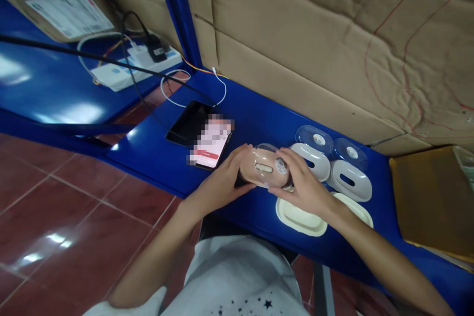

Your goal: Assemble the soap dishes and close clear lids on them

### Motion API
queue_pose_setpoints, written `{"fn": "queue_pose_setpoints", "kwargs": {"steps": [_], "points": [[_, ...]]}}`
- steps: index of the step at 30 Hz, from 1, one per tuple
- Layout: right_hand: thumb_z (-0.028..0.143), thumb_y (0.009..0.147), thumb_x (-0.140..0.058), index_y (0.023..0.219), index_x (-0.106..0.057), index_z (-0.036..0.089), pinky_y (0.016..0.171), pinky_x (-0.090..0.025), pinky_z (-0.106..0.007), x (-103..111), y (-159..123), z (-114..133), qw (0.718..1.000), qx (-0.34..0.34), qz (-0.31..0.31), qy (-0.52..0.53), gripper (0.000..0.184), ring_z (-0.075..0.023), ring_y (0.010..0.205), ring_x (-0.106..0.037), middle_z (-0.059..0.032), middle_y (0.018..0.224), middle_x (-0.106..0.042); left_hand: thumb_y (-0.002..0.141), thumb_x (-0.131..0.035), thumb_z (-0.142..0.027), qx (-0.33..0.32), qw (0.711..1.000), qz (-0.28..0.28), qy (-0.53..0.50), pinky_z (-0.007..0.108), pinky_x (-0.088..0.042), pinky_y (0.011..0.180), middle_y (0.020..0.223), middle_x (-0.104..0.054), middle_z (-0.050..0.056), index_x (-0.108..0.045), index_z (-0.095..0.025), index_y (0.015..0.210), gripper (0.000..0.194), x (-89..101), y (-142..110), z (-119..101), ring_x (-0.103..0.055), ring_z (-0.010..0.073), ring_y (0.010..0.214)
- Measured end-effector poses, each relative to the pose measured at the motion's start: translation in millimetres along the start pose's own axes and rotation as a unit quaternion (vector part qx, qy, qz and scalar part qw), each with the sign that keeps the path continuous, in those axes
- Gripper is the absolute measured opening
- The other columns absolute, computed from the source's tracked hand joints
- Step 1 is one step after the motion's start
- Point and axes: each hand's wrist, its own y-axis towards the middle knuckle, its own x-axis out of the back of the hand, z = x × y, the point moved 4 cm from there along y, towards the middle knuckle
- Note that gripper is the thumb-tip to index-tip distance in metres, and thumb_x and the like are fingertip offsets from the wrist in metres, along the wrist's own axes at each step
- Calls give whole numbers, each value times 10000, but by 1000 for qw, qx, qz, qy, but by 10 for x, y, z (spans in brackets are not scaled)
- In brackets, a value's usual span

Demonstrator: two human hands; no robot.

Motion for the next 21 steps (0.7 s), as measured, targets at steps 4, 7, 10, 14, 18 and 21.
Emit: {"fn": "queue_pose_setpoints", "kwargs": {"steps": [4,7,10,14,18,21], "points": [[550,1012,-678,1689,-255,261,1196,-476,-663,-69,29,16,999,18,7,-38,849,-419,1541,-468,-234,1662,-458,951,-830,-306,1,1000,-6,-15,580,-423,1289,1720,-400,172,-67,-353,1729,1091,10,6,9,-407,355,1605],[576,1016,-661,1675,-308,251,1189,-452,-691,-76,78,44,995,35,9,-92,815,-434,1501,-507,-233,1635,-502,922,-858,-256,4,1000,-9,-19,560,-428,1289,1720,-412,156,-64,-369,1729,1138,20,12,-2,-418,342,1601],[587,1028,-633,1669,-339,235,1172,-452,-683,-98,111,85,991,50,10,-121,788,-436,1486,-521,-236,1613,-532,901,-876,-231,20,1000,-7,-23,549,-427,1294,1717,-423,141,-83,-381,1726,1154,22,12,-3,-435,336,1592],[592,1033,-620,1651,-384,211,1157,-456,-668,-137,140,119,989,53,10,-139,763,-446,1478,-524,-246,1609,-538,909,-868,-245,28,999,-4,-20,574,-431,1288,1717,-418,146,-107,-381,1726,1125,20,0,6,-444,351,1585],[595,1036,-610,1628,-418,177,1148,-459,-646,-157,169,120,986,51,14,-159,750,-445,1463,-535,-258,1597,-547,963,-813,-285,14,1000,-5,-19,571,-420,1295,1705,-429,146,-128,-369,1723,1027,13,-2,-2,-433,339,1592],[611,1042,-591,1624,-425,166,1149,-440,-646,-160,209,104,983,54,21,-174,750,-440,1470,-529,-264,1602,-541,1002,-764,-295,13,1000,-4,-12,574,-400,1304,1717,-402,153,-139,-357,1720,954,3,-1,-3,-403,330,1610]]}}
